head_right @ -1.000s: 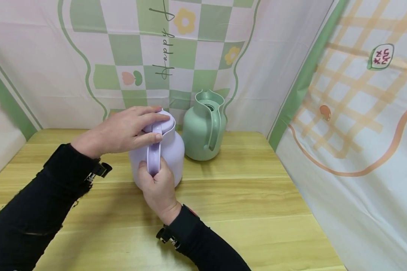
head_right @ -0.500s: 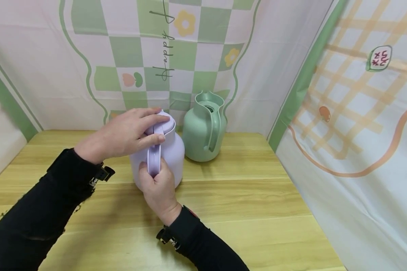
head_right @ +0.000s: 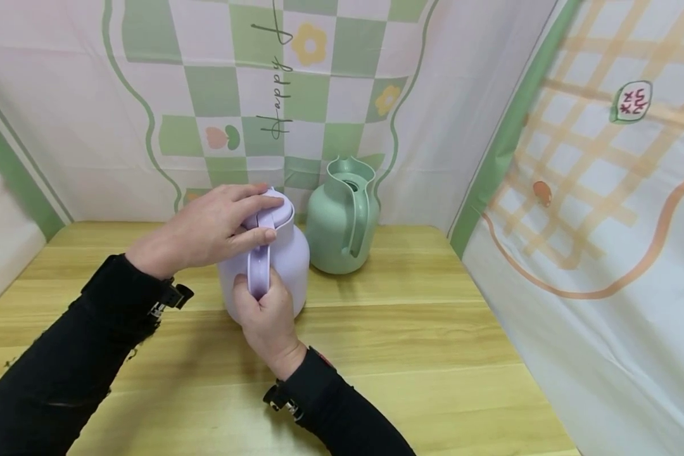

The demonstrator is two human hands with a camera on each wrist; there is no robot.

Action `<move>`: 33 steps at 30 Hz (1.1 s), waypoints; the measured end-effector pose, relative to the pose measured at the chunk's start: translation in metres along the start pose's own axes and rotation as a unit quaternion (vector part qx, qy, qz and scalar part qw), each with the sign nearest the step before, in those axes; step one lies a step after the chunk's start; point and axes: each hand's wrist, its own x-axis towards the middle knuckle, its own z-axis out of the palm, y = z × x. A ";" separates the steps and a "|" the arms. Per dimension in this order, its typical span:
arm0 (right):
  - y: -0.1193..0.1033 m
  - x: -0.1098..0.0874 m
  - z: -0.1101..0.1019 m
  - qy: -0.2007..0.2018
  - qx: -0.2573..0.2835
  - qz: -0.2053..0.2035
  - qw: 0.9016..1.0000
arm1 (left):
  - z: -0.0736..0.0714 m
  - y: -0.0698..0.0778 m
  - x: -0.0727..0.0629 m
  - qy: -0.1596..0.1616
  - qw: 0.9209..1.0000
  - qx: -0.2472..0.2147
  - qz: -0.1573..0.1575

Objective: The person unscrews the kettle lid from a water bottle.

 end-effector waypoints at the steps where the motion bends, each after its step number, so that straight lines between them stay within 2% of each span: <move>1: 0.000 0.000 0.000 0.000 0.001 0.000 1.000 | 0.001 0.000 0.000 0.003 1.000 -0.001 0.004; 7: -0.001 -0.001 -0.002 0.000 0.004 0.000 1.000 | 0.005 -0.003 -0.002 0.014 1.000 -0.014 0.005; 12: -0.001 -0.001 -0.002 0.000 0.002 -0.004 1.000 | 0.003 -0.007 -0.002 0.003 0.999 -0.038 0.000; 17: -0.001 -0.001 -0.001 0.002 -0.002 0.003 1.000 | 0.001 -0.011 0.001 -0.016 0.998 -0.061 0.011; 23: -0.001 -0.001 -0.001 0.000 -0.003 0.004 1.000 | 0.000 -0.012 0.003 -0.036 0.997 -0.058 0.021; 33: 0.000 -0.001 -0.001 0.004 -0.006 0.008 1.000 | -0.001 -0.014 0.005 -0.045 0.997 -0.048 0.035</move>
